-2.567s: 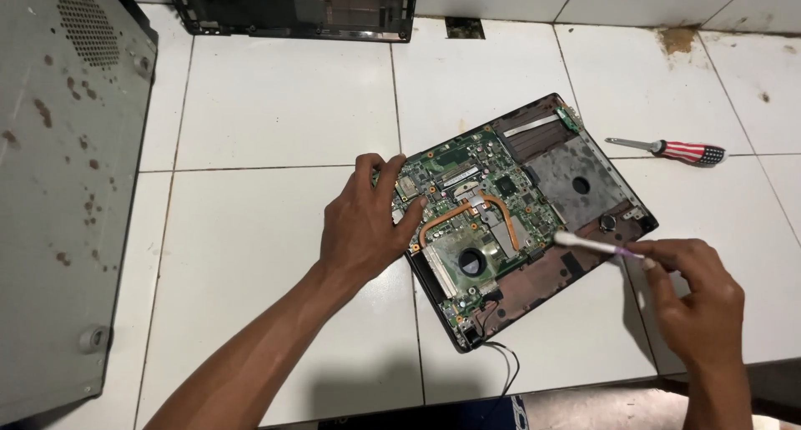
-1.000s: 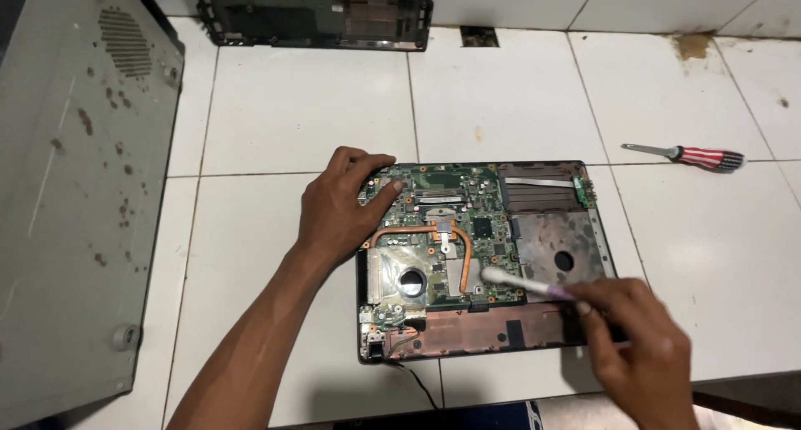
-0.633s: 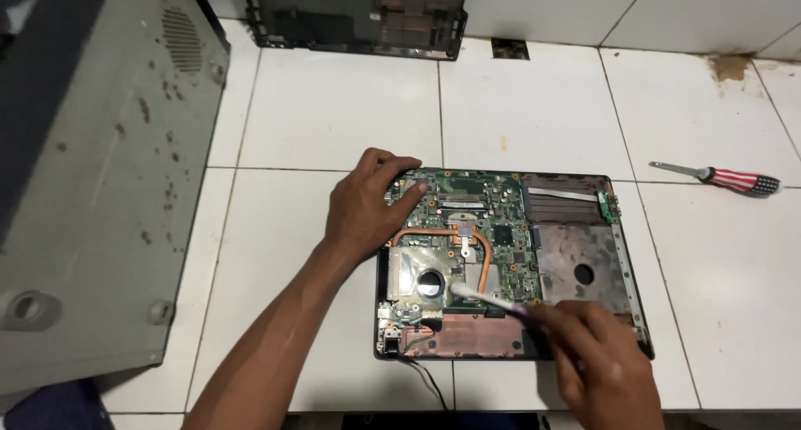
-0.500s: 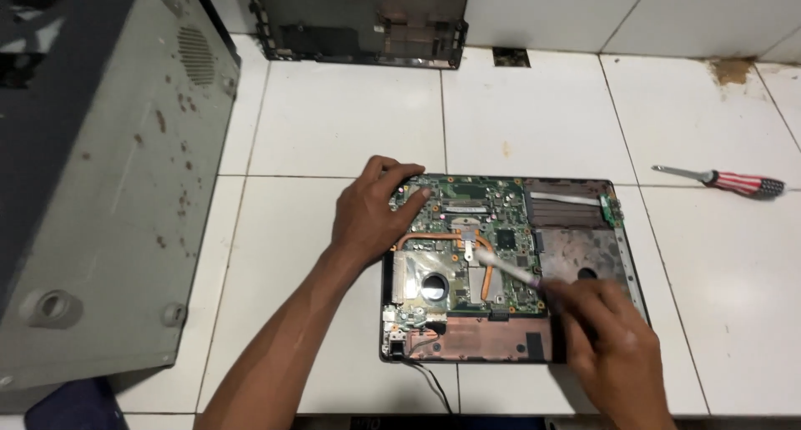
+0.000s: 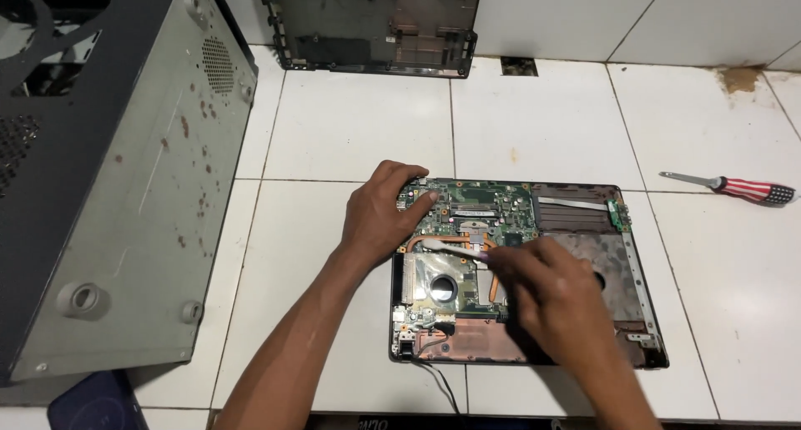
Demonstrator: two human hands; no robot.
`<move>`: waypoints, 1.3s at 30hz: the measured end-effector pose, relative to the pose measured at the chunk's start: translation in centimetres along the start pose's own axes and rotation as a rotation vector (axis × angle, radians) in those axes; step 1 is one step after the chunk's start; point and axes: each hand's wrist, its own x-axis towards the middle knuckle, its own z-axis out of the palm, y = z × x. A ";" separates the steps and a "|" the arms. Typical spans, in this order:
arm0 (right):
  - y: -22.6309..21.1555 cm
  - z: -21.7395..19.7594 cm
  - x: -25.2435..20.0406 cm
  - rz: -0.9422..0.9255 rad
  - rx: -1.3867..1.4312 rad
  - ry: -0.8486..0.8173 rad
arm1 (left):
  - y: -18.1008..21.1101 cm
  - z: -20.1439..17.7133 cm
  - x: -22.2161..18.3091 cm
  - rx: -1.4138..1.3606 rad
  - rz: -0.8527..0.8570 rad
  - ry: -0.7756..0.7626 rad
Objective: Cleaning a laptop motherboard and its internal casing using a toothbrush to remove dust.
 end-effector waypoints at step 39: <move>-9.5 3.2 1.5 0.215 -0.290 -0.162 | -0.1 -2.2 -0.4 -0.242 -0.123 0.032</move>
